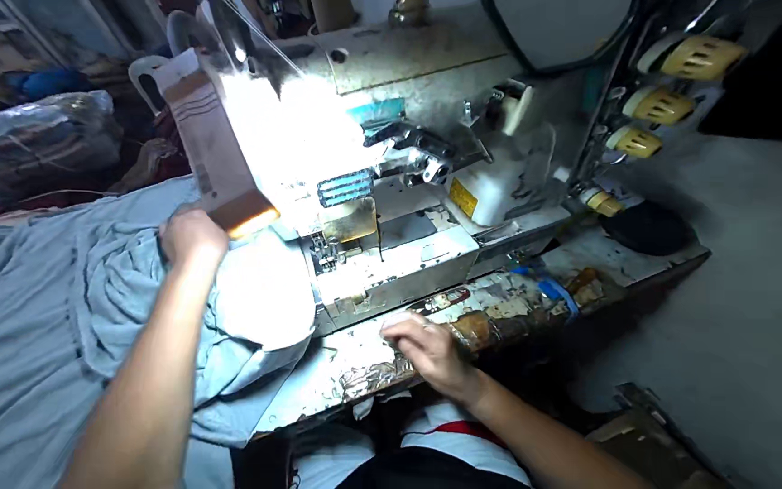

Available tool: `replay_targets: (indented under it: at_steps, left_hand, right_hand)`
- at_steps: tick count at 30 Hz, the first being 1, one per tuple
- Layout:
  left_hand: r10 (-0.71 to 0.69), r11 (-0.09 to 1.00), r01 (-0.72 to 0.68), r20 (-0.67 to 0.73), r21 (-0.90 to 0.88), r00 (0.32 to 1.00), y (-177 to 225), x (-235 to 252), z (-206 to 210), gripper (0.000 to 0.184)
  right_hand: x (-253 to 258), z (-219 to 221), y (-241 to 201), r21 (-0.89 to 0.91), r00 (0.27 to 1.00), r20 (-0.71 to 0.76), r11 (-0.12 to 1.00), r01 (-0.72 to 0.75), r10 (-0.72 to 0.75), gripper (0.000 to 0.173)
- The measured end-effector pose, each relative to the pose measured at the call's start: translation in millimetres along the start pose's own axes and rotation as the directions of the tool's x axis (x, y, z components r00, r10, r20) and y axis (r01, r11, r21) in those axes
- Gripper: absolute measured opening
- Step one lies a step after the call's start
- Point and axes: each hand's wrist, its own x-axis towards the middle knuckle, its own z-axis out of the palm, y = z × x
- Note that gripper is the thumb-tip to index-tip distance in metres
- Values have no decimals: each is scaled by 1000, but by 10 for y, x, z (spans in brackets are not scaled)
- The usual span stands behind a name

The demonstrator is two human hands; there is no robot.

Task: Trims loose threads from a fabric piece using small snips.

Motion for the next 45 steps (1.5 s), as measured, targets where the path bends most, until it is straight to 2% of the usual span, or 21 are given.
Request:
replay_targets:
  at_steps: [2,4,5,6,8,11,14,16,19,22,24,25,27,31,33,36,38,39,41,43,45]
  left_hand:
    - [-63,924,68,27,-377,998,-256,-223,-272,29]
    - [-60,651,125,113,-749,992,-331,-826,-534,24]
    - [-38,521,170,176,-836,984,-312,-1129,-653,26]
    - [8,440,213,241,-872,971,-299,-1375,-744,28]
    - [108,406,243,310,-881,944,-295,-1695,-813,23]
    - [128,349,250,310,-903,942,-318,-1841,-718,23]
    - [142,263,273,317,-926,938,-378,-1885,-675,19]
    - [177,250,271,319,-930,931,-440,-1925,-697,17]
    - [185,282,202,259,-938,948,-611,-1966,-785,20]
    - [234,479,38,169,-877,958,-664,-1992,-808,16]
    - [348,592,-116,122,-797,930,-568,-1950,-842,31]
    - [384,606,-167,102,-778,918,-498,-1927,-863,39]
    - [410,567,-213,49,-796,911,-373,-1941,-925,44]
    - [392,375,-113,47,-920,919,-260,-2168,-637,34]
    - [401,340,23,167,-940,901,-190,-2346,-291,25]
    - [378,343,94,228,-935,897,-79,-2469,36,9]
    - [311,375,100,227,-922,923,-17,-2464,137,12]
    - [285,377,114,233,-919,930,3,-2458,157,13]
    - [257,373,140,248,-917,934,33,-2444,160,14]
    - [262,358,143,246,-923,933,49,-2445,157,12]
    - [263,351,130,231,-927,937,72,-2456,159,9]
  right_hand:
    - [53,-28,-171,104,974,-219,994,-28,51,22]
    - [131,-179,-310,-22,979,-204,1000,-15,10,36]
    - [207,-236,-362,-147,989,-144,989,8,-30,45]
    - [307,-257,-406,-262,994,-81,964,49,-72,50]
    - [512,-189,-470,-397,991,15,908,130,-135,45]
    - [862,63,-620,-552,969,143,797,246,-201,32]
    - [1184,446,-661,-519,923,292,770,372,-250,25]
    - [1268,620,-627,-418,891,389,816,399,-236,18]
    - [1070,547,-647,-309,915,292,878,366,-279,21]
    - [802,475,-776,-131,979,203,990,53,-25,38]
    - [730,677,-825,16,962,253,994,-110,102,53]
    - [702,803,-802,91,959,258,986,-141,114,43]
    - [654,920,-778,304,952,270,925,-228,146,11]
    - [524,508,-876,646,848,483,565,-512,217,4]
    - [425,346,-829,664,821,523,495,-561,228,7]
    - [317,235,-677,526,845,420,670,-524,331,12]
    - [243,174,-587,249,897,206,865,-435,392,8]
    - [192,128,-546,65,924,109,925,-375,367,17]
    - [97,12,-579,-142,946,10,937,-320,325,34]
    - [5,-31,-789,-36,937,38,937,-347,349,31]
    - [-96,22,-995,288,884,261,843,-454,387,26]
